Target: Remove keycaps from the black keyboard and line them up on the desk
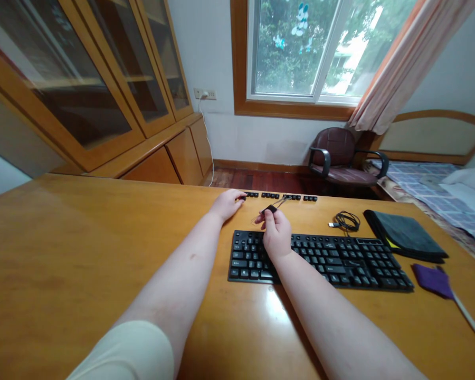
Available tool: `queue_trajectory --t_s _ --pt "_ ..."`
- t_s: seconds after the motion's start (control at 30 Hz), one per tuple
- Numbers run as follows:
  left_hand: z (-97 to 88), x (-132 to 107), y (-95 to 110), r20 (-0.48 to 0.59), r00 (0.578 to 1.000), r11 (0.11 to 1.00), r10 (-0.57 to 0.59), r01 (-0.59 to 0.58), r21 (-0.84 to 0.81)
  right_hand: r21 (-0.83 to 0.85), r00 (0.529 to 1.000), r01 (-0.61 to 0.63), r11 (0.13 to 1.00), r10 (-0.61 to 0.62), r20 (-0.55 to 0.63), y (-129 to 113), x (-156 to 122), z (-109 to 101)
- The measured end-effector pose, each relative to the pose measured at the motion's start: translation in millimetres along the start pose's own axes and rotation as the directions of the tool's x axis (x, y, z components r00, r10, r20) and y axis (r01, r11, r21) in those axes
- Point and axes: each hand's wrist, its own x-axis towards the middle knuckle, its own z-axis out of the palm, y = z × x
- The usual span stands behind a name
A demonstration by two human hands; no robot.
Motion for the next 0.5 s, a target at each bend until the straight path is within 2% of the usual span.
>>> queue_trajectory --t_s 0.23,0.33,0.5 --pt "0.9 -0.9 -0.9 0.061 0.998 0.979 -0.003 -0.009 0.205 -0.011 1.000 0.020 1.000 -0.020 0.012 -2.8 -0.3 -1.5" --pt "4.4 0.6 -4.1 0.070 0.997 0.971 0.015 -0.031 0.235 -0.032 0.999 0.032 0.999 -0.031 0.038 -5.1 -0.2 -3.0" --pt "8.1 2.8 -9.4 0.029 0.998 0.962 -0.047 0.038 0.272 -0.049 0.996 0.059 0.997 -0.056 0.073 -5.0 0.2 -3.8"
